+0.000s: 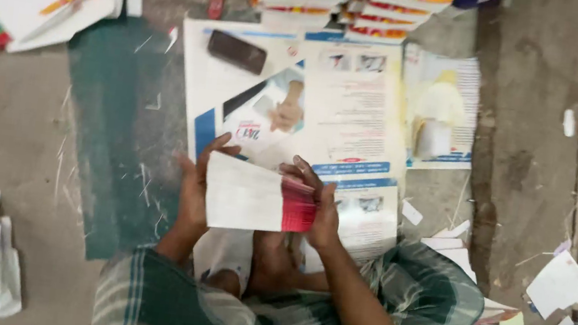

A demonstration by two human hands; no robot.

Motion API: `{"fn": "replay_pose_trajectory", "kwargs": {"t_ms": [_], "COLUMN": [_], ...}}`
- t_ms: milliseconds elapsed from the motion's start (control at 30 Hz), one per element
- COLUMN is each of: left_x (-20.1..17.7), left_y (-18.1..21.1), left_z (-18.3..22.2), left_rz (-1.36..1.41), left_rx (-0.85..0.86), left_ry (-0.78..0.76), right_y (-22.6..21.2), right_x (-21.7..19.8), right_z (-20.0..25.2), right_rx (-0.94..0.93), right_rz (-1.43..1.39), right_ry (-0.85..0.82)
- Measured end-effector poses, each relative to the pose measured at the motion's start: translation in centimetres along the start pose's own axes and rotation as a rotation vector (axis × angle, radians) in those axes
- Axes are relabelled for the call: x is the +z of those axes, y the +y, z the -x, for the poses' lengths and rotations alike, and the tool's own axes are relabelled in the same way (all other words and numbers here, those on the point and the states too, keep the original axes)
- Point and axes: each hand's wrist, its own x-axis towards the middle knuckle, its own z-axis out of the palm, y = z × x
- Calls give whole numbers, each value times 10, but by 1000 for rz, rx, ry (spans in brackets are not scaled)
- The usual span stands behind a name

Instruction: The person folds and assembles small paper boxes by hand, applying adhesive from a container and stacking the finished items.

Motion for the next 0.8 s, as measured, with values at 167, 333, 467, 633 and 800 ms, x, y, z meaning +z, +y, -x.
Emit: {"fn": "replay_pose_trajectory", "kwargs": {"t_ms": [167,333,467,633,800], "left_x": [-3,-15,0,-17,-74], "left_y": [13,8,24,8,-33], "left_z": [5,-14,-20,-16,-33], "left_rz": [-308,-273,-391,-396,-242], "left_rx": [41,78,16,-33,-95], "left_ry": [-213,-220,-206,-229,-10], "right_y": [-2,14,-29,-103,-90], "right_x": [15,7,11,91,108], "right_z": [15,16,-6,0,-28], "right_rx": [341,255,221,-439,-329], "right_rz": [-255,-101,-43,1340,1757], "right_ry": [118,156,67,-325,-353]}}
